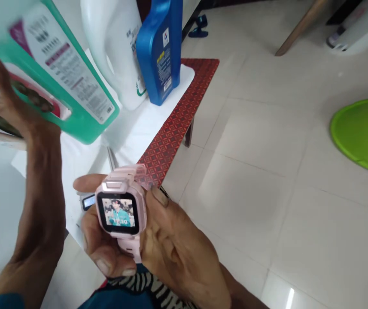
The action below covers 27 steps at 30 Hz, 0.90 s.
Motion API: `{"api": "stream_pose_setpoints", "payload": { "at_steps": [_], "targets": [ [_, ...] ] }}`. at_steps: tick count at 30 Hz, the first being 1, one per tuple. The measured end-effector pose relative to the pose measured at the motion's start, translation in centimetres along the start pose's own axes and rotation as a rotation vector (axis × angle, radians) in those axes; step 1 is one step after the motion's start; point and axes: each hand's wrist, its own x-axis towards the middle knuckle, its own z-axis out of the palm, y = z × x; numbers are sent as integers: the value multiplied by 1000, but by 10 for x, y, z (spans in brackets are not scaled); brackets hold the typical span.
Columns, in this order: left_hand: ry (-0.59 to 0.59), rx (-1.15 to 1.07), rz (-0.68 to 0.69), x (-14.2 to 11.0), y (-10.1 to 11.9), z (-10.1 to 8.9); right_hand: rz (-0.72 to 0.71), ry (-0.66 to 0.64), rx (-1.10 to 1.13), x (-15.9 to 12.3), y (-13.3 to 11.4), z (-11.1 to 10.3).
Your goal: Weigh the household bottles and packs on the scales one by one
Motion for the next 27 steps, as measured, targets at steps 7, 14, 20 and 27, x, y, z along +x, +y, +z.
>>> {"api": "stream_pose_setpoints", "payload": {
  "at_steps": [7,14,20,27],
  "targets": [
    [5,168,-102,10,-39,14,-19,109,-73,7,18,-28],
    [147,29,-83,28,-63,36,212,6,-483,3,49,-65],
    [73,56,-193,45,-78,74,167,-133,-731,35,63,-76],
    [-168,253,-145,44,-93,108,236,-83,-865,45,45,-61]
  ]
}}
